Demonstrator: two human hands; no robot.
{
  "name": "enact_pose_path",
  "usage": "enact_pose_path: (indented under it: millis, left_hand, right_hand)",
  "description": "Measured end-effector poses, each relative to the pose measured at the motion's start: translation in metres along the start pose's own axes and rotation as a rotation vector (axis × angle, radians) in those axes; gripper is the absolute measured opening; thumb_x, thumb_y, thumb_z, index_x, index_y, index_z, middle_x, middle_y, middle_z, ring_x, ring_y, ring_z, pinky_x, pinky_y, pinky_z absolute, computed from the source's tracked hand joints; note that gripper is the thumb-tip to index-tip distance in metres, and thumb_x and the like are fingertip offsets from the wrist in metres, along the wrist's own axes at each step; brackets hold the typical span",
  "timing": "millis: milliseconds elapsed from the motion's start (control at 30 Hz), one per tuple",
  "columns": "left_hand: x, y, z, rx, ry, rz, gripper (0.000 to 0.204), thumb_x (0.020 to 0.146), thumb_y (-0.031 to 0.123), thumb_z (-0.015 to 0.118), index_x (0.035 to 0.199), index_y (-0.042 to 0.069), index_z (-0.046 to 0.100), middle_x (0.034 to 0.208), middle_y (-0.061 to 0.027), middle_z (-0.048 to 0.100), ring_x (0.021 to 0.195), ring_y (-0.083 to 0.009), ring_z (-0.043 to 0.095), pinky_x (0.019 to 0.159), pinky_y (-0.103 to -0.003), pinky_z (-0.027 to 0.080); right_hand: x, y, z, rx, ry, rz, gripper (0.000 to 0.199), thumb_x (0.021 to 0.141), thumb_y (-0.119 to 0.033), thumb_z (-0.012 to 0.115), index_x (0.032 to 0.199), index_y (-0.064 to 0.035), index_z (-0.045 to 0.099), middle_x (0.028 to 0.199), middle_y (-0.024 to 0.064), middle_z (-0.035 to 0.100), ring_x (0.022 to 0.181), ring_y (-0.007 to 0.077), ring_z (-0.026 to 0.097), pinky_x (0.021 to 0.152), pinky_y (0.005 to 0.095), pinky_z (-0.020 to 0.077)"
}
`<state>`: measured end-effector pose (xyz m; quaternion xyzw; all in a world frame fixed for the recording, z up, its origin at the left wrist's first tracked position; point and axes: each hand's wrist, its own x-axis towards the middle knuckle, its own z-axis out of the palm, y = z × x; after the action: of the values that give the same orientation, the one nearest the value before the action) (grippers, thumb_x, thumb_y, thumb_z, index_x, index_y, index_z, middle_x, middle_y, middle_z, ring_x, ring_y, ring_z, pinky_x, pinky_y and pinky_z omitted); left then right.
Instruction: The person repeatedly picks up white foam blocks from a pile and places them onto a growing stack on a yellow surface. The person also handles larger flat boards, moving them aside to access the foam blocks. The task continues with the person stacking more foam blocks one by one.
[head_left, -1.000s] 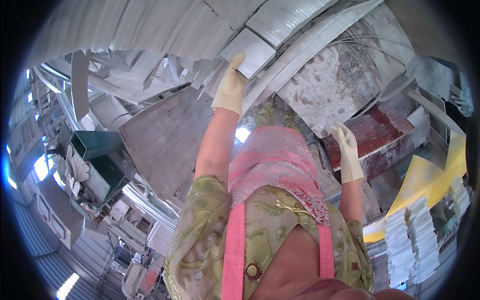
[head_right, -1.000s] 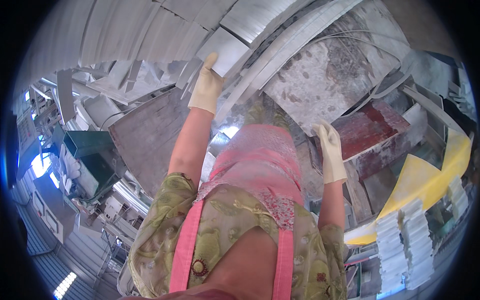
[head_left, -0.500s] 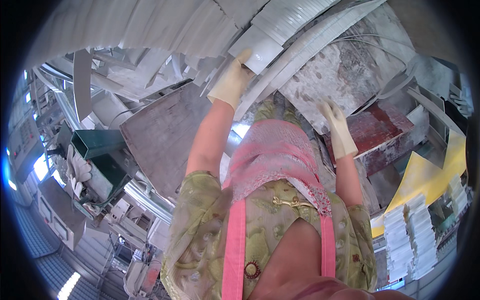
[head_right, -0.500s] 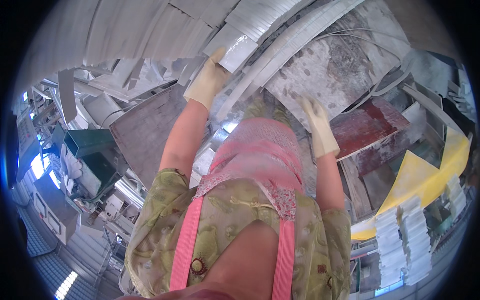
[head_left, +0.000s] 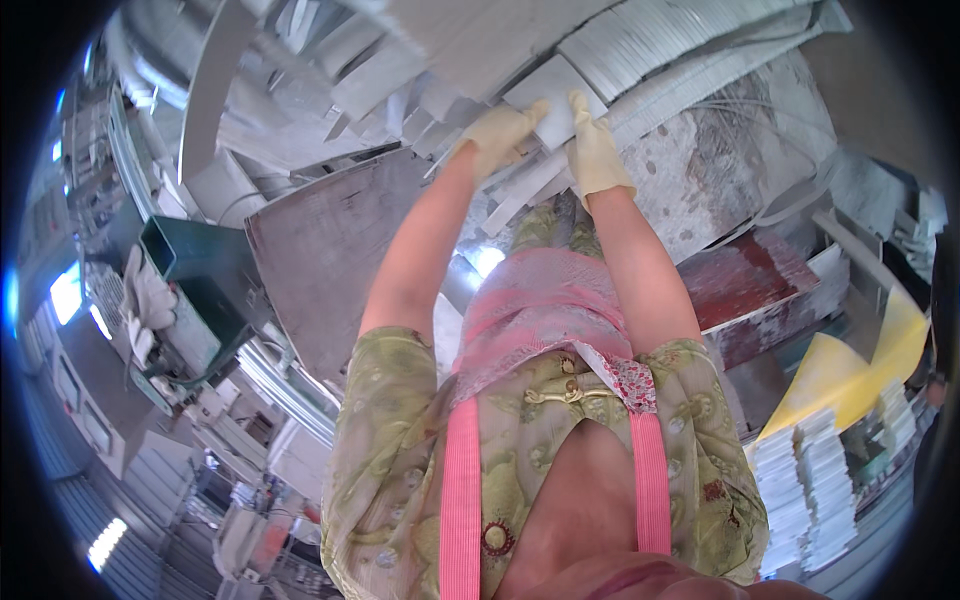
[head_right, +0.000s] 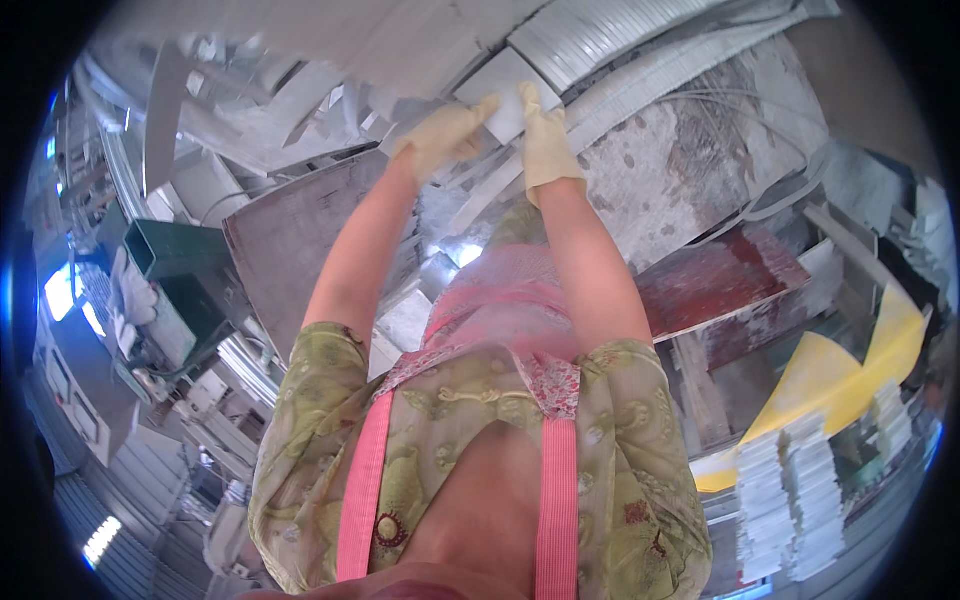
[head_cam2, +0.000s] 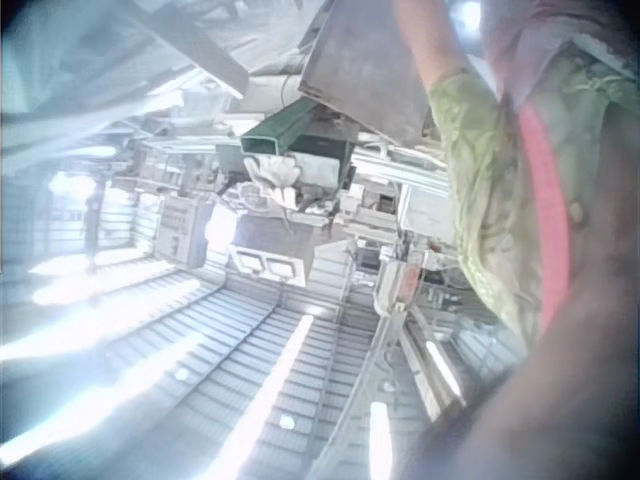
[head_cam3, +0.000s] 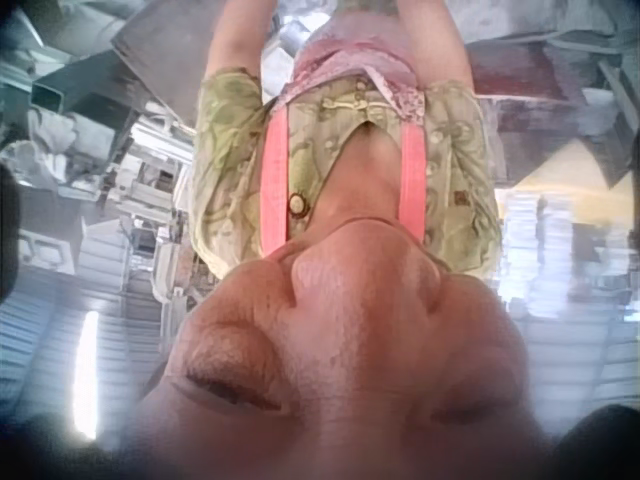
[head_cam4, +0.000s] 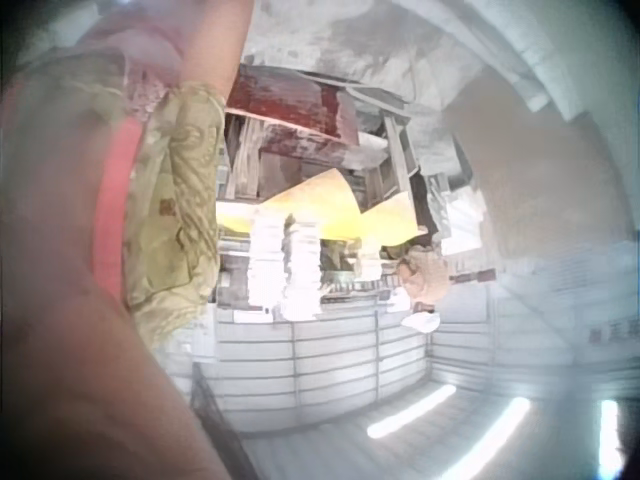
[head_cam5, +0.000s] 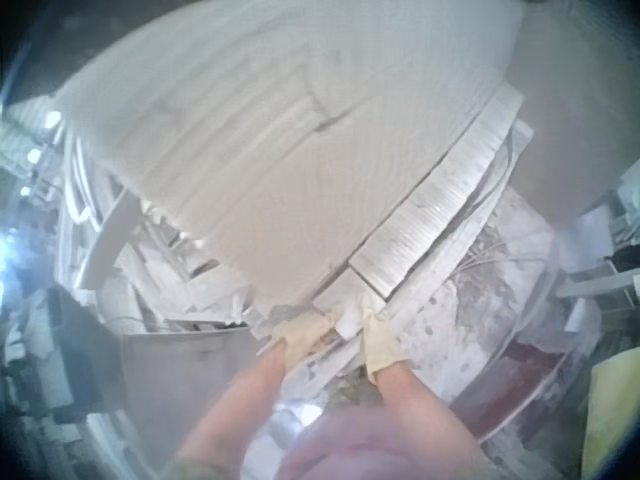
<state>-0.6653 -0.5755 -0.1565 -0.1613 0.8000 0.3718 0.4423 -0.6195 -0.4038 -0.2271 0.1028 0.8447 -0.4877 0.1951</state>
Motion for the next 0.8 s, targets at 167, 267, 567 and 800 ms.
enact_pose_path:
  millis: [167,267,567,800]
  left_hand:
    - [-0.017,-0.019,0.032,0.108,0.3,0.076,0.069,0.092,0.059,0.057,0.113,-0.005,0.07,0.097,-0.0223,0.073,0.095,-0.0347,0.071,0.09,-0.042,0.052]
    - [-0.038,-0.061,0.05,-0.205,0.303,0.156,0.065,0.093,0.053,0.059,0.126,-0.004,0.064,0.113,-0.0224,0.071,0.108,-0.0352,0.068,0.095,-0.042,0.05]
    - [0.023,-0.036,0.084,-1.323,0.211,0.52,0.083,0.086,0.04,0.073,0.146,-0.007,0.04,0.138,-0.0211,0.057,0.13,-0.0281,0.054,0.104,-0.036,0.046]
    - [0.085,-0.036,0.097,-1.222,0.157,0.255,0.123,0.076,0.053,0.077,0.15,-0.02,0.009,0.155,-0.0382,0.024,0.149,-0.0402,0.026,0.117,-0.037,0.033]
  right_hand:
    - [0.014,-0.004,-0.011,-0.293,-0.167,0.032,0.057,0.1,-0.035,0.053,0.143,0.0024,0.045,0.127,0.0247,0.061,0.125,0.0317,0.056,0.104,0.0402,0.0447]
    - [0.017,-0.011,-0.008,0.589,-0.169,0.231,0.057,0.104,-0.037,0.054,0.141,0.0048,0.046,0.136,0.0201,0.057,0.127,0.0294,0.055,0.106,0.0419,0.0466]
    - [0.011,-0.029,-0.007,1.037,-0.176,0.249,0.064,0.106,-0.044,0.049,0.146,0.0043,0.038,0.145,0.0178,0.048,0.135,0.0324,0.047,0.115,0.0466,0.0396]
    - [0.023,-0.027,-0.005,1.082,-0.158,0.364,0.07,0.105,-0.048,0.047,0.15,0.0036,0.032,0.153,0.0199,0.039,0.141,0.0351,0.04,0.12,0.0496,0.0337]
